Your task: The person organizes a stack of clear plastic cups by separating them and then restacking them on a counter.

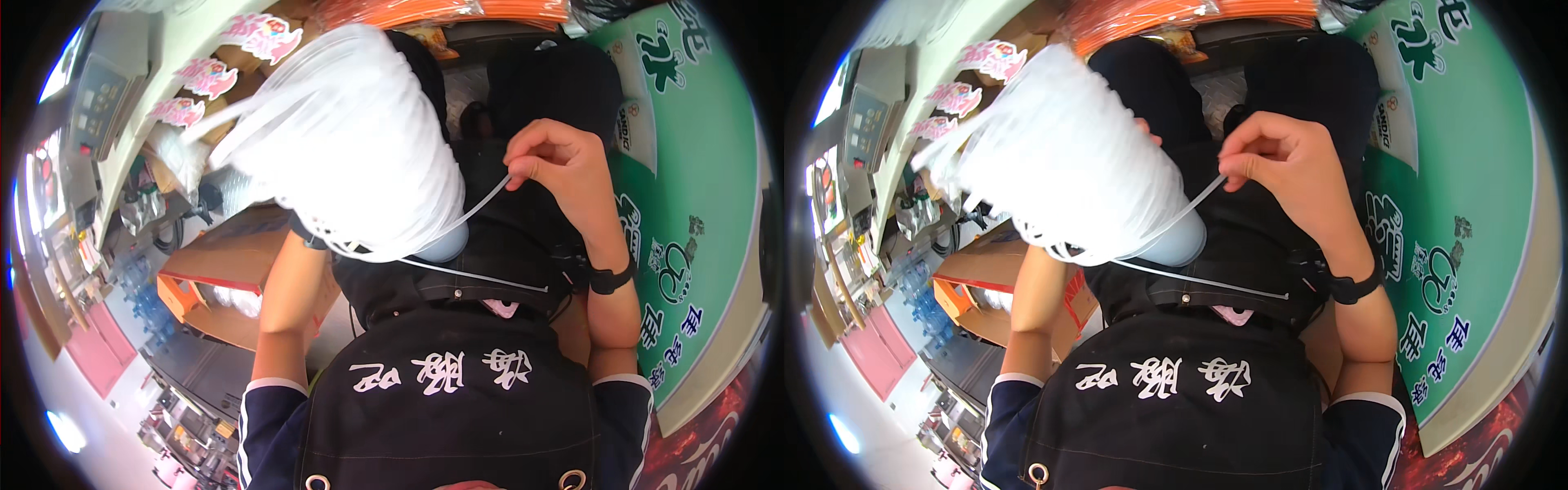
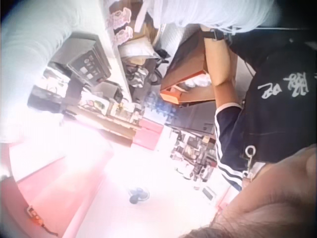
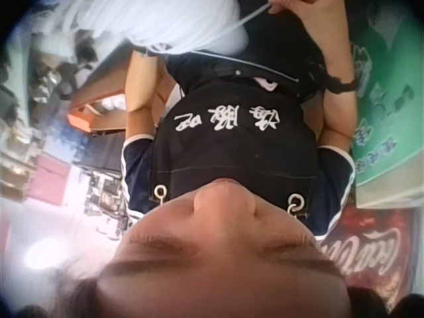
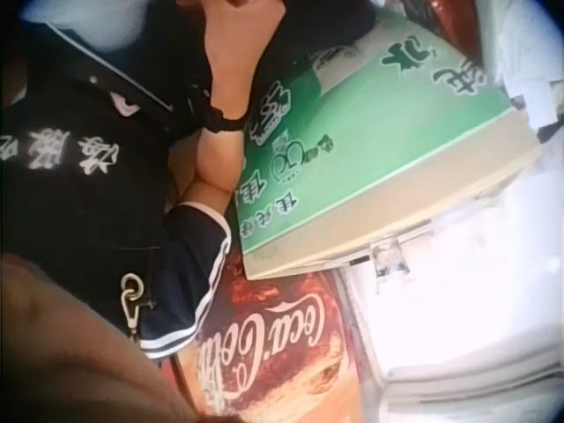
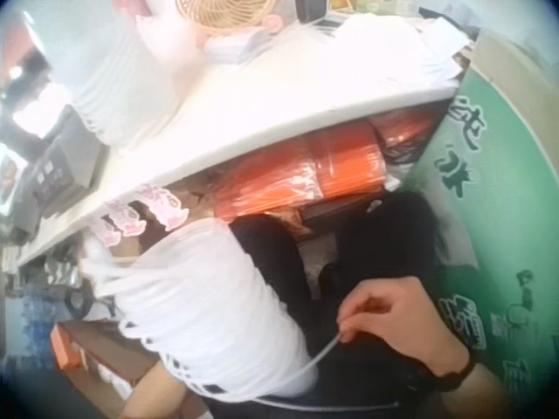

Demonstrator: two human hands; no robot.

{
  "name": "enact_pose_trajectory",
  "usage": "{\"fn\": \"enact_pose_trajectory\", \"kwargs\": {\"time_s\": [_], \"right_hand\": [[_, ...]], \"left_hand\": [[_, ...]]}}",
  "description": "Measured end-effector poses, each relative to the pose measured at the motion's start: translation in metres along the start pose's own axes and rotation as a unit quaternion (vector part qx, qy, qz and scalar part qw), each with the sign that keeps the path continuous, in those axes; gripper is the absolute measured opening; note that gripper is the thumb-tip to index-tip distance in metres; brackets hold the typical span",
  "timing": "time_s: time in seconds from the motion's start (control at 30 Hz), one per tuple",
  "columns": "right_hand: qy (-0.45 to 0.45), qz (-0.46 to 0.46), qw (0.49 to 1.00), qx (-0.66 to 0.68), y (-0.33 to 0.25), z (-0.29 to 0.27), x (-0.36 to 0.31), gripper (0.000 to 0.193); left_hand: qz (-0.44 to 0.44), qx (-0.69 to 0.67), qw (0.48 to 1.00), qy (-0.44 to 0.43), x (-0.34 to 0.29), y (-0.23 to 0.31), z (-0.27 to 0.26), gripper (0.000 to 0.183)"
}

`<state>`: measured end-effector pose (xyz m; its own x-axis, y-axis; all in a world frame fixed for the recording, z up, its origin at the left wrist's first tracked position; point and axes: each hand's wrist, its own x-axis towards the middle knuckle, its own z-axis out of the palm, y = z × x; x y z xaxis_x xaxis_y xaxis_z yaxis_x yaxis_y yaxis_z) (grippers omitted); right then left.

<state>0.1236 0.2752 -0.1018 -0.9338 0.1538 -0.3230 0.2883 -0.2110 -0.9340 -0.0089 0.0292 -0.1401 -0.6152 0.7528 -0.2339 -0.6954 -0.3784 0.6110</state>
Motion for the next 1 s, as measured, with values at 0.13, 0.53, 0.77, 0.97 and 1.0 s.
{"fn": "enact_pose_trajectory", "kwargs": {"time_s": [0.13,0.53,0.77,0.97,1.0], "right_hand": [[-0.009,-0.051,0.995,0.082,0.008,0.001,0.003,0.003],[-0.135,-0.012,0.977,0.162,0.048,0.030,0.024,0.012],[-0.184,0.015,0.969,0.163,0.048,0.031,0.033,0.030],[-0.251,0.046,0.926,0.279,0.061,0.035,0.040,0.038],[-0.251,0.046,0.926,0.279,0.061,0.035,0.041,0.038]], "left_hand": [[-0.016,-0.038,0.998,-0.040,-0.003,-0.002,0.009,0.056],[0.021,0.140,0.990,0.020,-0.015,0.007,0.061,0.054],[0.016,0.119,0.993,0.020,-0.013,0.006,0.046,0.056],[0.007,0.068,0.997,0.023,-0.015,0.005,0.032,0.057],[0.006,0.062,0.998,0.024,-0.015,0.004,0.029,0.057]]}}
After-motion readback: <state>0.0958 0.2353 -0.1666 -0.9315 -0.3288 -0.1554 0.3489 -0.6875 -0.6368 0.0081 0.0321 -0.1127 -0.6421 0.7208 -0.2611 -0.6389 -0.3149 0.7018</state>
